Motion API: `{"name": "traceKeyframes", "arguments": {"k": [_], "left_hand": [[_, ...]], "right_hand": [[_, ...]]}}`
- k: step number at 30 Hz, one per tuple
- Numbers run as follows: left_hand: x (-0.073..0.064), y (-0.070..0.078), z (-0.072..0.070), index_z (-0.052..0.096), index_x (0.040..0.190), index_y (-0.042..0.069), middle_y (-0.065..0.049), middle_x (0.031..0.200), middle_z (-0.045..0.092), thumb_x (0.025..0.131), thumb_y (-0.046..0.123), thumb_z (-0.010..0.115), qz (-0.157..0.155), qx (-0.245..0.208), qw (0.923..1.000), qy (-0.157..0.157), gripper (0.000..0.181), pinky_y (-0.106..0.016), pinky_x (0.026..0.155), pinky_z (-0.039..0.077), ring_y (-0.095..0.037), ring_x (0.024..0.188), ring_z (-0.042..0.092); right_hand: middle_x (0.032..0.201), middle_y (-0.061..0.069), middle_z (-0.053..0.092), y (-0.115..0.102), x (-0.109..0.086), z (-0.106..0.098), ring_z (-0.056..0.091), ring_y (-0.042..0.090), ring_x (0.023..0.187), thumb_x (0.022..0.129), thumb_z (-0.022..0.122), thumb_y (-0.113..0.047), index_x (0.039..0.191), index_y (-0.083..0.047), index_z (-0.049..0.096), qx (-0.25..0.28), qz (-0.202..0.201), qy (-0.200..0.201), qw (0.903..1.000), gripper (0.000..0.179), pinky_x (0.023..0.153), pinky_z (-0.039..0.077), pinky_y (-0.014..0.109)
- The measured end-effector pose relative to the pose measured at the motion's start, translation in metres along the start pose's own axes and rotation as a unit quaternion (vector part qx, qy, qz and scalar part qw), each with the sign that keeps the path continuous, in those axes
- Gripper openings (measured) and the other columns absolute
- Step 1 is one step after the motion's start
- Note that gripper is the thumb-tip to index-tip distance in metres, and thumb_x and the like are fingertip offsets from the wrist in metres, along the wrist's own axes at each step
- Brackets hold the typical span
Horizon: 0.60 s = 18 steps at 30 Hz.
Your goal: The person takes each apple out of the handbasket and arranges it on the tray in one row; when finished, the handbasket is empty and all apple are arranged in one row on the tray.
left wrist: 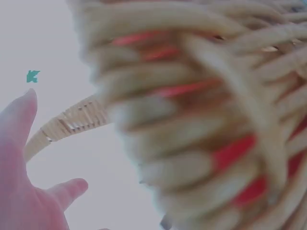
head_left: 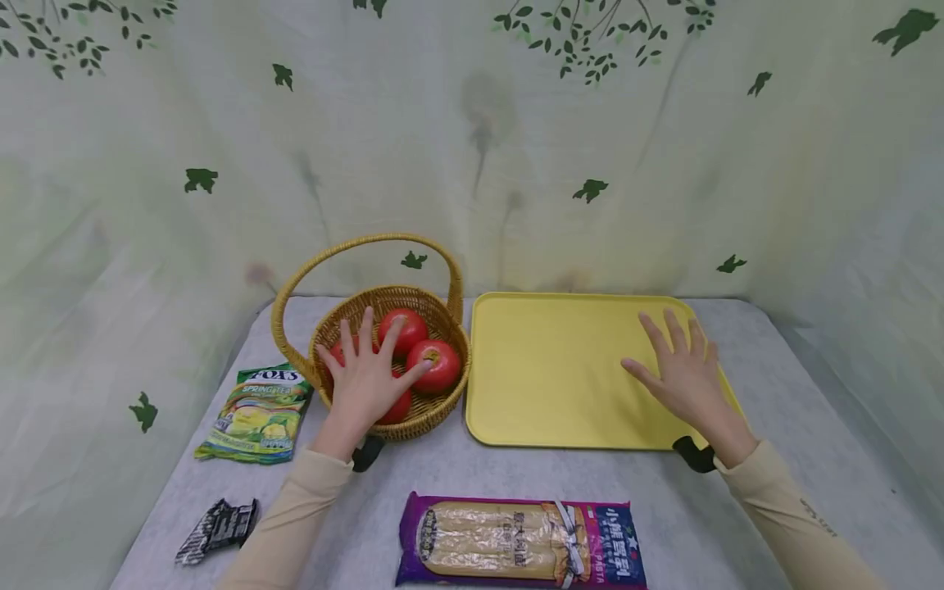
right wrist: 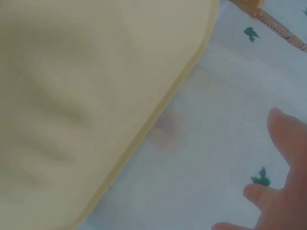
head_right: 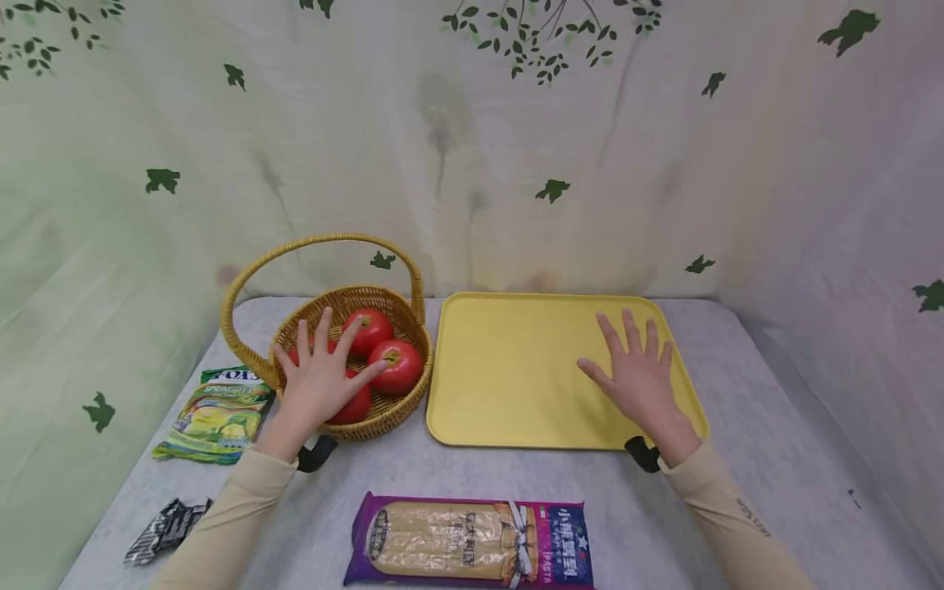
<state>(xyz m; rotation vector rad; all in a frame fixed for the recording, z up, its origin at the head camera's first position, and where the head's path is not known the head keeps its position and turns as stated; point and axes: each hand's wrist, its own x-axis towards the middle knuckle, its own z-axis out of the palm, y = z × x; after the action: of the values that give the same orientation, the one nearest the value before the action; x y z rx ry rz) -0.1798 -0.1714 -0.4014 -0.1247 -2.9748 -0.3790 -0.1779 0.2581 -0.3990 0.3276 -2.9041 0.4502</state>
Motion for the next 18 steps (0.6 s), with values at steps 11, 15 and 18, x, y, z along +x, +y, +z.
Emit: {"name": "traceKeyframes", "arguments": {"k": [11, 15, 18], "left_hand": [[-0.033, 0.006, -0.038, 0.03, 0.151, 0.023, -0.018, 0.156, 0.008, 0.087, 0.061, 0.057, 0.048, -0.092, 0.9941, 0.031, 0.079, -0.072, 0.103, 0.0, -0.047, 0.139, 0.001], [-0.049, -0.005, -0.05, 0.03, 0.151, 0.023, -0.014, 0.157, 0.01, 0.09, 0.046, 0.063, 0.079, -0.187, 0.9792, 0.014, 0.073, -0.07, 0.102, 0.016, -0.043, 0.139, 0.007], [-0.06, -0.018, -0.053, 0.031, 0.15, 0.022, -0.01, 0.156, 0.015, 0.091, 0.034, 0.066, 0.094, -0.257, 0.9618, 0.01, 0.069, -0.069, 0.099, 0.024, -0.037, 0.139, 0.015]], "right_hand": [[0.151, 0.027, 0.019, -0.048, 0.019, 0.003, 0.014, 0.051, 0.135, 0.092, 0.065, -0.032, 0.15, -0.009, 0.027, 0.039, -0.15, -0.008, 0.9879, 0.073, 0.105, 0.013, 0.067], [0.151, 0.021, 0.022, -0.077, 0.028, 0.007, 0.022, 0.041, 0.136, 0.091, 0.067, -0.028, 0.15, -0.011, 0.028, 0.1, -0.224, -0.002, 0.9694, 0.073, 0.107, 0.021, 0.06], [0.152, 0.016, 0.024, -0.099, 0.033, 0.012, 0.026, 0.033, 0.136, 0.092, 0.066, -0.028, 0.151, -0.014, 0.028, 0.157, -0.261, -0.017, 0.9525, 0.072, 0.107, 0.027, 0.054]]}}
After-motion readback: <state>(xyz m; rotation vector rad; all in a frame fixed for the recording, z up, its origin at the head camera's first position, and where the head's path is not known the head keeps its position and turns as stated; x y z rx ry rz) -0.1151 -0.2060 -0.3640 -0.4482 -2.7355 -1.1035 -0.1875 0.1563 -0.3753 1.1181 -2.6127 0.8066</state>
